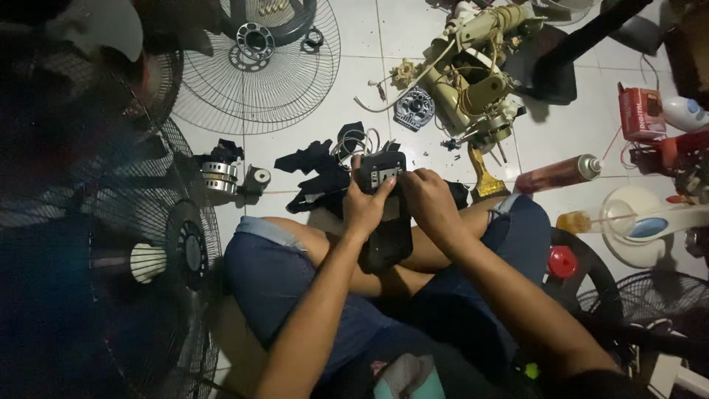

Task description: Using a screwdriver to disassemble a fan component while sitting on the floor

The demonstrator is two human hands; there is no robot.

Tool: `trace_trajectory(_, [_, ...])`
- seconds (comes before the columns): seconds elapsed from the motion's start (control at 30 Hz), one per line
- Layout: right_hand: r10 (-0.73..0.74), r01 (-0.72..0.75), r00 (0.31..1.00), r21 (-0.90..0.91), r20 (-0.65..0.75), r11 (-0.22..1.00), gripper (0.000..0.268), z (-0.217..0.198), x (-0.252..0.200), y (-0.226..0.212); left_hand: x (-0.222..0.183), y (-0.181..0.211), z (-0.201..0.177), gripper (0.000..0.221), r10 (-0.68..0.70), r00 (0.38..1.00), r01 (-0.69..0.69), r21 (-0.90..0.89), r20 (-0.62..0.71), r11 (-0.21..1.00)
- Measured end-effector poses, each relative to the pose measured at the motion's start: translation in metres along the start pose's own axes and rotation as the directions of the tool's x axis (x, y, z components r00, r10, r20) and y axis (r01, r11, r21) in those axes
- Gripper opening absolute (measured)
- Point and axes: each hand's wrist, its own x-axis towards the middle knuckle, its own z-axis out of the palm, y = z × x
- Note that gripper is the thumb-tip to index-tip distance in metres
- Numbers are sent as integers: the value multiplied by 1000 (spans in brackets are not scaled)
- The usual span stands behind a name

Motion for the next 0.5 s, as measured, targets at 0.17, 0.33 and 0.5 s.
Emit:
trace_trajectory(0.17, [105,-98,993,111,-58,989,8,4,0,1,1,2,0,90,-3,1000,4,-24,7,1000])
trace_trajectory(0.33, [81,-74,995,117,-58,990,10,7,-4,5,-7,17,-4,89,-20,999,22,-58,34,998])
trace_trajectory(0.5, [75,-64,994,139,-74,988,12,-13,8,-13,1,1,-2,92,-99,995,99,-26,2,995])
